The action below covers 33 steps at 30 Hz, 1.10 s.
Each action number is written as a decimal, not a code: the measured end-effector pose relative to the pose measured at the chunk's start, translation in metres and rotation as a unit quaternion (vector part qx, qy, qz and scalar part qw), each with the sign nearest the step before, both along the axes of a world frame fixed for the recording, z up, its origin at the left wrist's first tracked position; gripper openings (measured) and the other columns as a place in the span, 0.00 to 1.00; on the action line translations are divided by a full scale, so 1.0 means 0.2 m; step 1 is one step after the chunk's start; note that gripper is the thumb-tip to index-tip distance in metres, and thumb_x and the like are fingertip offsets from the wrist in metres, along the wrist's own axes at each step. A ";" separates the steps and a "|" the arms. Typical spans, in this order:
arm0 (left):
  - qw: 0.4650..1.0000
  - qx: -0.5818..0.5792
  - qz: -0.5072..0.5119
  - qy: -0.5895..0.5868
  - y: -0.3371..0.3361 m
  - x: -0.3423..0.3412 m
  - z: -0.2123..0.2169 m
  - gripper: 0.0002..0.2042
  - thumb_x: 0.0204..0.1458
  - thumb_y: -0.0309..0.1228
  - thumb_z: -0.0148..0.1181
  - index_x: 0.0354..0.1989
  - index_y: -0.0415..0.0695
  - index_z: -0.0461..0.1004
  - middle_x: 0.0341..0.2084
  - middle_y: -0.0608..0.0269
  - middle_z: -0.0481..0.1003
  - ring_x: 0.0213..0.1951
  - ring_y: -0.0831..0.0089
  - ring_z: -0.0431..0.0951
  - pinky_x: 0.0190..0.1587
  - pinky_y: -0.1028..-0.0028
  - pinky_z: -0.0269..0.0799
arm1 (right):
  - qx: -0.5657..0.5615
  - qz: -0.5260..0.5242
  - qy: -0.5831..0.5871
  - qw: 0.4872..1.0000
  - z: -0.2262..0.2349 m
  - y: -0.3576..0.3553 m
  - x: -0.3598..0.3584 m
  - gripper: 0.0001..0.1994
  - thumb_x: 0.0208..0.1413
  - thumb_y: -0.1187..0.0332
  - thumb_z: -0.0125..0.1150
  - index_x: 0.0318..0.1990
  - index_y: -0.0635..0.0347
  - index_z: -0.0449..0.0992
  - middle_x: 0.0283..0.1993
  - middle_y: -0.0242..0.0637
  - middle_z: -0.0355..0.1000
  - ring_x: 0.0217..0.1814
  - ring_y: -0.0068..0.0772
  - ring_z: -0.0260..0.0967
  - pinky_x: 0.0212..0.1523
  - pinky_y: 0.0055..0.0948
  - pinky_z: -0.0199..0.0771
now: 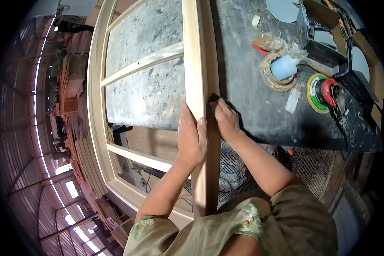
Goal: The person sands the surface and edges of a large wooden window-like frame using a power sander and a sanding block by hand.
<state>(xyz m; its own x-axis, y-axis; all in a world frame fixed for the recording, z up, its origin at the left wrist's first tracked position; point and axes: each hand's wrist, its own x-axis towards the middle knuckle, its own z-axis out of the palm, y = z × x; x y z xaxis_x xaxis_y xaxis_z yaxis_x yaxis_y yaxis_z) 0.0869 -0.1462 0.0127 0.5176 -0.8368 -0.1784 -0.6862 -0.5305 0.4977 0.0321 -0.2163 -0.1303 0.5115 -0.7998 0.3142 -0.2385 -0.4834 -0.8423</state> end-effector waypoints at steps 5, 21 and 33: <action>0.999 -0.004 -0.043 -0.027 -0.04 -0.03 -0.09 0.29 0.63 0.34 0.37 0.64 0.22 0.39 0.64 0.29 0.44 0.68 0.44 0.45 0.68 0.62 0.42 | 0.194 -0.095 0.014 0.976 0.10 -0.74 0.22 0.09 0.57 0.71 0.41 0.33 0.66 0.69 0.41 0.54 0.70 0.40 0.56 0.71 0.41 0.49 0.73; 0.998 -0.045 -0.044 -0.026 -0.45 0.19 -0.13 0.30 0.60 0.33 0.41 0.62 0.21 0.42 0.58 0.24 0.54 0.60 0.37 0.58 0.62 0.59 0.53 | 0.270 -0.086 -0.011 0.959 0.09 -0.97 0.38 0.09 0.58 0.71 0.40 0.36 0.65 0.67 0.44 0.55 0.71 0.46 0.56 0.68 0.46 0.48 0.69; 0.997 -0.032 -0.045 -0.045 -0.61 0.26 -0.11 0.31 0.59 0.32 0.42 0.62 0.20 0.41 0.58 0.24 0.53 0.59 0.36 0.59 0.61 0.57 0.55 | 0.195 -0.127 -0.056 0.971 0.06 -1.33 0.59 0.06 0.58 0.72 0.44 0.36 0.65 0.67 0.43 0.51 0.70 0.42 0.55 0.69 0.42 0.48 0.71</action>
